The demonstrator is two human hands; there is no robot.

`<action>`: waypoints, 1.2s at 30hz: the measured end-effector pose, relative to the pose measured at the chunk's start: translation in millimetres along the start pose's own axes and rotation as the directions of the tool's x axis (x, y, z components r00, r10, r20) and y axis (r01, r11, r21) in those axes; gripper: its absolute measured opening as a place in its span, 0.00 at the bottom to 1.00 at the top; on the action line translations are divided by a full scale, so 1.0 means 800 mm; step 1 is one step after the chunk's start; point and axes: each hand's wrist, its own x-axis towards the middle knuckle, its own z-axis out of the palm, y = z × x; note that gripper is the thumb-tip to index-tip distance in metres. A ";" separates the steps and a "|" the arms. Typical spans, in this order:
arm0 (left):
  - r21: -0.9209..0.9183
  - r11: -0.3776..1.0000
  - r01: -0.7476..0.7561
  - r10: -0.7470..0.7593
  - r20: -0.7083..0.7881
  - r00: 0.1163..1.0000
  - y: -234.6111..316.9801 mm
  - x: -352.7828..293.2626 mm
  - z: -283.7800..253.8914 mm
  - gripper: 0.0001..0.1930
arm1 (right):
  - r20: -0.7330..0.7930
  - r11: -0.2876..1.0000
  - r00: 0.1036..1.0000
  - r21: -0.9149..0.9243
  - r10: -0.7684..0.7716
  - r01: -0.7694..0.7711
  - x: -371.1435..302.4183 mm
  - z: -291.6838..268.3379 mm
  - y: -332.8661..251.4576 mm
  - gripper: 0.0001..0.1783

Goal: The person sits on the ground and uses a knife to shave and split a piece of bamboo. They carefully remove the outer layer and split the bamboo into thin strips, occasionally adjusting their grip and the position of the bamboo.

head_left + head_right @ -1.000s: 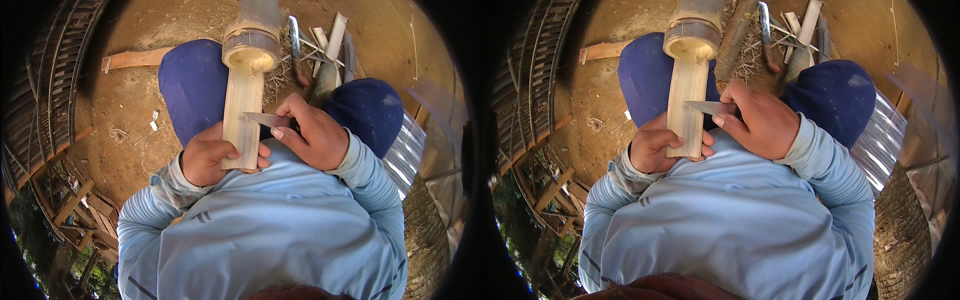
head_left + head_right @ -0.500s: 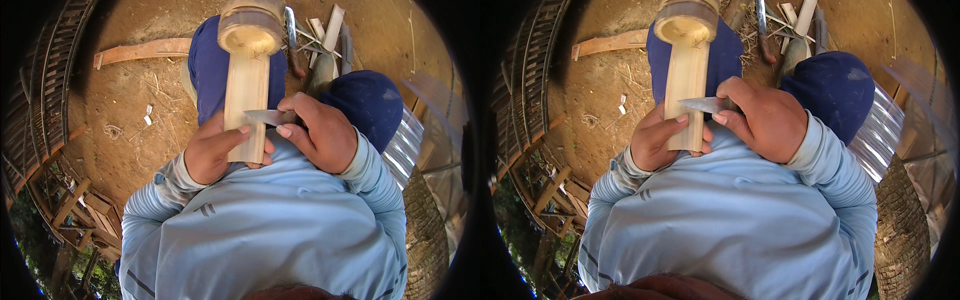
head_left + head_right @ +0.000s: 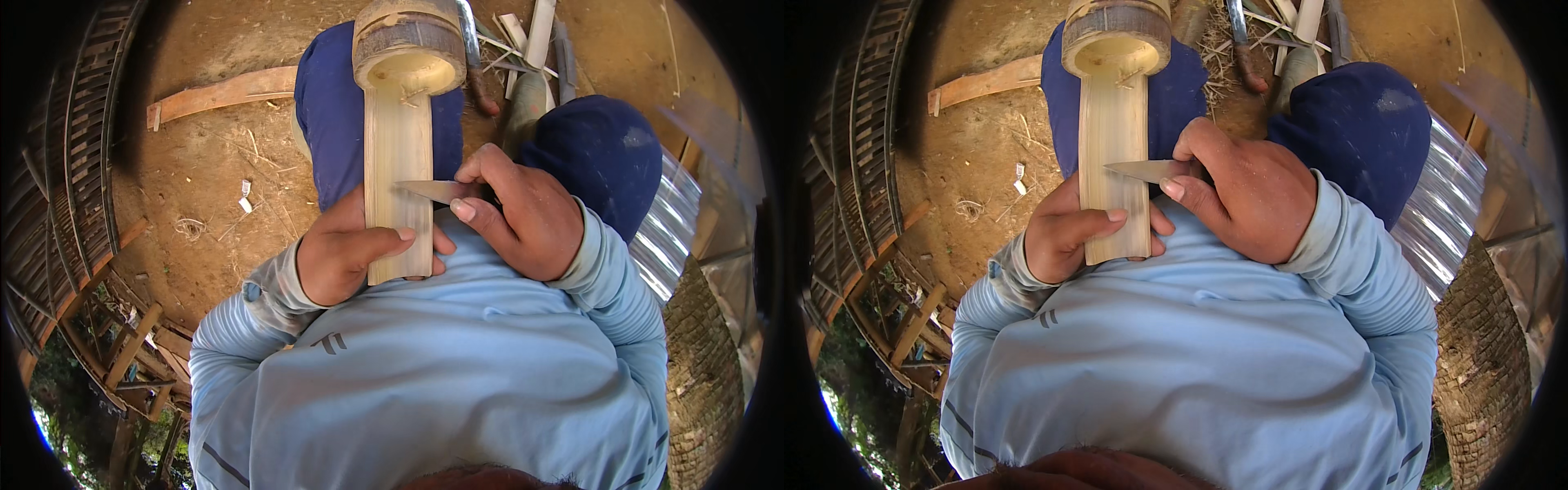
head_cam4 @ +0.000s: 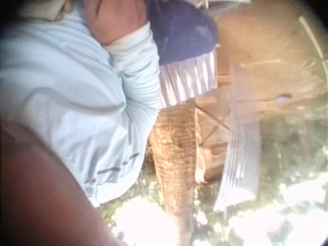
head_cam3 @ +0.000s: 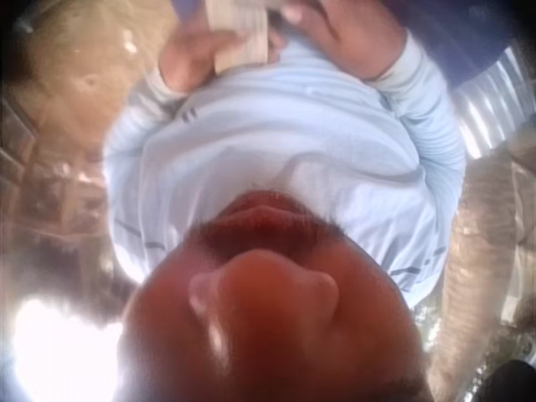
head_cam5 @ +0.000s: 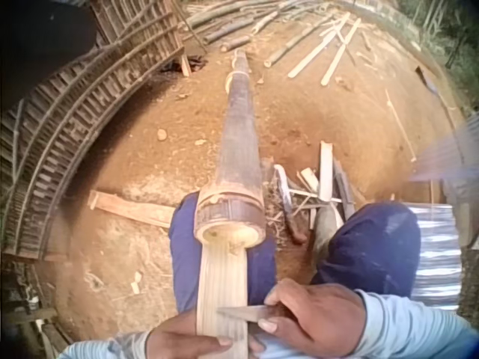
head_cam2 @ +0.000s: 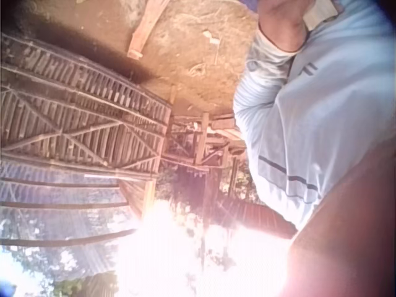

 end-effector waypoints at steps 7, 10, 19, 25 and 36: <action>-0.024 0.996 -0.083 0.082 -0.035 0.996 -0.004 -0.012 0.001 0.24 | 0.012 0.998 0.999 0.047 -0.035 0.034 0.009 0.000 -0.004 0.14; -0.037 0.994 -0.099 0.097 -0.045 0.994 -0.001 -0.017 0.001 0.24 | -0.014 0.998 0.998 0.030 -0.060 0.060 0.010 0.005 -0.004 0.14; 0.235 0.953 -0.190 0.203 -0.033 0.979 -0.014 0.008 0.011 0.26 | -0.001 0.999 1.000 -0.016 0.031 -0.031 -0.007 0.004 0.002 0.13; 0.145 0.980 -0.133 0.119 0.104 0.987 -0.018 0.028 0.004 0.25 | -0.034 0.996 0.996 -0.006 0.087 -0.087 -0.022 -0.006 0.005 0.13; 0.253 0.953 -0.169 0.111 0.228 0.967 -0.016 0.068 0.033 0.24 | -0.111 0.960 0.987 0.266 0.116 -0.082 -0.058 -0.023 -0.006 0.13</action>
